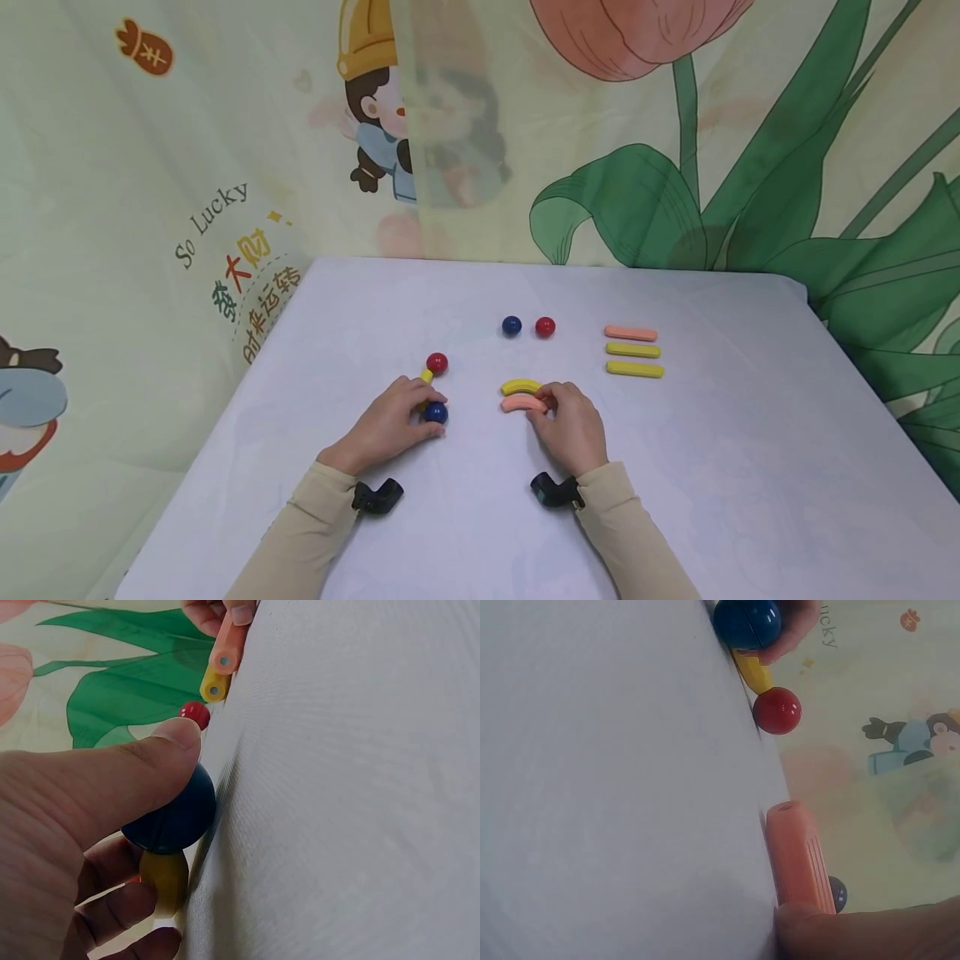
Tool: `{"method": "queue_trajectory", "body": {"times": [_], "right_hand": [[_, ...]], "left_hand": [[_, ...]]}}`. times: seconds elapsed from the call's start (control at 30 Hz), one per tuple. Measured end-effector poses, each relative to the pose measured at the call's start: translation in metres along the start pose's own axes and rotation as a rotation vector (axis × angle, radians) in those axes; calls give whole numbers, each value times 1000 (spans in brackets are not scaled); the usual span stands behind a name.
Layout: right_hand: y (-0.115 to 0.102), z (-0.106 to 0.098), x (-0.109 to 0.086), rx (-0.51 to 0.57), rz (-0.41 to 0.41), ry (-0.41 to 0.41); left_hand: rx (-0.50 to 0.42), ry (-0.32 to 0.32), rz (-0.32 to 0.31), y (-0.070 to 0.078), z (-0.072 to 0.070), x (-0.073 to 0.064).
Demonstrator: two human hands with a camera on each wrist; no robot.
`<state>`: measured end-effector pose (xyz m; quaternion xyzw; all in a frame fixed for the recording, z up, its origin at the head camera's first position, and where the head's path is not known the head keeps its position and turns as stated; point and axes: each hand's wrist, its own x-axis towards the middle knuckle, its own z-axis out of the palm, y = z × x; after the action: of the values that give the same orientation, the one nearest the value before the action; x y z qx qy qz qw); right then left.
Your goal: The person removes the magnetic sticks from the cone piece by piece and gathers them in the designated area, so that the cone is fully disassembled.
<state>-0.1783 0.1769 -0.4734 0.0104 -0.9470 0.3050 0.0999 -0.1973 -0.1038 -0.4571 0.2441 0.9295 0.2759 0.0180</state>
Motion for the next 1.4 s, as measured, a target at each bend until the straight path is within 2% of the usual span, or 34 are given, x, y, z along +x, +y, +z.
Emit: {"method": "queue_trajectory", "body": {"times": [0.5, 0.63, 0.7, 0.77, 0.83, 0.93, 1.0, 1.1, 1.2, 1.4], "right_hand": [[0, 1, 0, 12, 6, 21], [-3, 0, -1, 49, 15, 67], [-6, 0, -2, 84, -3, 102], [-10, 2, -4, 132, -67, 119], [-16, 5, -7, 180, -156, 93], [-26, 9, -11, 234, -299, -6], [-33, 12, -15, 246, -344, -83], [-38, 15, -19, 232, -346, -159], [-40, 19, -21, 200, -316, -195], [-39, 31, -21, 138, -332, -157]], "left_hand": [[-6, -9, -22, 0, 0, 1], [-35, -17, -24, 1, 1, 0], [-74, -33, -27, 3, 3, 0], [-121, -55, -20, 5, 5, 0], [-174, -66, 5, 9, 6, 0], [-222, -60, 59, 14, 9, 1], [-235, -50, 86, 17, 10, 1], [-235, -44, 97, 19, 12, 2], [-239, -58, 83, 20, 13, 2], [-229, -47, 88, 17, 12, 1]]}}
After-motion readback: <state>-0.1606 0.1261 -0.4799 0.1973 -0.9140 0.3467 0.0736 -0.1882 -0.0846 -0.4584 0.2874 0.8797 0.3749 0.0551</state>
